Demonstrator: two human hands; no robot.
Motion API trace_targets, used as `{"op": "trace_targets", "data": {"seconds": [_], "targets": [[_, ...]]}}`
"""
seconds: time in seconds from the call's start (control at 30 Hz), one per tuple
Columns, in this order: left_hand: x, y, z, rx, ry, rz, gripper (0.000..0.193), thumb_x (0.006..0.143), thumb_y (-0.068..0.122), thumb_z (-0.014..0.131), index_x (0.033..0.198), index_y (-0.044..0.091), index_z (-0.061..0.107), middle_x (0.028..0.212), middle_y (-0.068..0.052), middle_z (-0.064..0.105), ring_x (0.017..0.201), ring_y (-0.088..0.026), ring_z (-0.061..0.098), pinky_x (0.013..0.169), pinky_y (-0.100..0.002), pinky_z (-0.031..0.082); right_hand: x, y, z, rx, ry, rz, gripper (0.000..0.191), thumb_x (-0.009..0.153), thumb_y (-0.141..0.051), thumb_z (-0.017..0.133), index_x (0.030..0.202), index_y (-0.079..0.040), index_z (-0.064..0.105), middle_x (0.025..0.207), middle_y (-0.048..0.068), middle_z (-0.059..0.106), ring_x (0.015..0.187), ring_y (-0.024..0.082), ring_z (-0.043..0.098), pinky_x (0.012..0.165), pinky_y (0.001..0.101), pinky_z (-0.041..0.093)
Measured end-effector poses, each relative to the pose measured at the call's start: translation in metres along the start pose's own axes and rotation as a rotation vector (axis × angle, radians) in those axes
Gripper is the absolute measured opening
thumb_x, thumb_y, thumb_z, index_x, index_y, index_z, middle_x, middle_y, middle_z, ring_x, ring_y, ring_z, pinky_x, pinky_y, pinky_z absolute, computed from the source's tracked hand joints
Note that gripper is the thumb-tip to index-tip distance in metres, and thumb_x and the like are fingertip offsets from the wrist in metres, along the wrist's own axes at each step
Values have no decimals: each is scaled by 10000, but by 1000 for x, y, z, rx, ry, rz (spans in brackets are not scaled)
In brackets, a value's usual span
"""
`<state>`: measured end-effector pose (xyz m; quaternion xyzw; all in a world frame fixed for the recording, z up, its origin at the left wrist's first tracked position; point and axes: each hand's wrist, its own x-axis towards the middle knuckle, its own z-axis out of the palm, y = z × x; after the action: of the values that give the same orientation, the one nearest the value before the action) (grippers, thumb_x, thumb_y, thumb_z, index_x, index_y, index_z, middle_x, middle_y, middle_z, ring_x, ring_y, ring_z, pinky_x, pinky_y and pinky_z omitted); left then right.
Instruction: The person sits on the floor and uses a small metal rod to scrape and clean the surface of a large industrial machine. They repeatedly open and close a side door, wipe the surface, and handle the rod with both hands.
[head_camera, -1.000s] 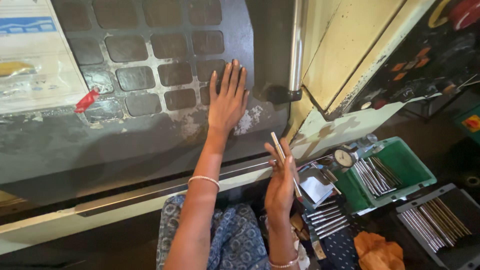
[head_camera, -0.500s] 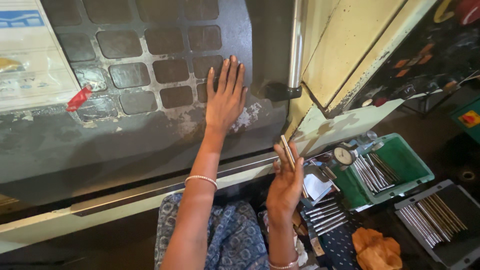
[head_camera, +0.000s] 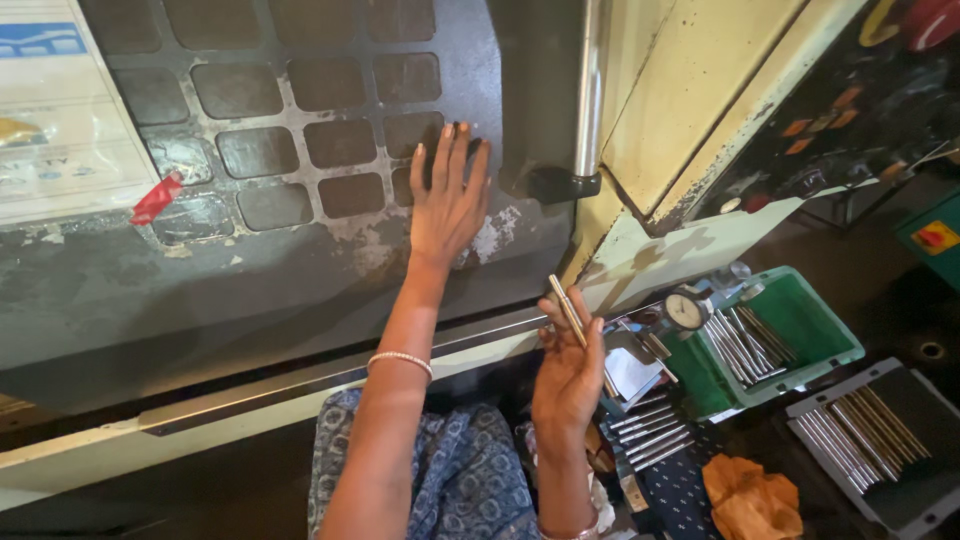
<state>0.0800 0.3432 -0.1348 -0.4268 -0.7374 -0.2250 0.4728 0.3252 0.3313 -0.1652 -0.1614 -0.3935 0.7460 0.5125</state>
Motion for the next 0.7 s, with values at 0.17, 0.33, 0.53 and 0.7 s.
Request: {"op": "trace_targets", "data": {"seconds": [0.17, 0.33, 0.53, 0.7], "targets": [[4, -1, -7, 0, -32, 4, 562, 1056, 296, 602, 1562, 73, 501, 1676, -122, 342, 1570, -250, 269, 1279, -538, 171, 0, 0, 5, 57, -39, 55, 621, 1085, -445, 333, 1480, -3, 518, 1348, 130, 670, 1264, 193, 588, 979, 337, 414], [7, -3, -11, -30, -71, 20, 570, 1036, 274, 607, 1553, 60, 495, 1675, -136, 344, 1568, -253, 285, 1283, -528, 197, 4, 1, 7, 177, -109, 160, 645, 1081, -474, 343, 1509, -13, 485, 1328, 140, 665, 1227, 202, 587, 1030, 357, 422], [7, -1, -11, -39, -53, 24, 560, 1036, 264, 609, 1543, 54, 500, 1668, -145, 342, 1559, -268, 301, 1276, -537, 211, 1, 2, 10, 217, -116, 274, 668, 1065, -503, 359, 1511, -26, 498, 1276, 106, 676, 1135, 179, 593, 1005, 359, 424], [7, -2, -10, -31, -60, 28, 558, 1020, 252, 614, 1535, 66, 507, 1665, -147, 346, 1554, -272, 310, 1269, -540, 219, 1, 2, 6, 239, -85, 288, 638, 1060, -480, 401, 1488, -22, 521, 1147, 82, 698, 1069, 168, 615, 963, 345, 450]]}}
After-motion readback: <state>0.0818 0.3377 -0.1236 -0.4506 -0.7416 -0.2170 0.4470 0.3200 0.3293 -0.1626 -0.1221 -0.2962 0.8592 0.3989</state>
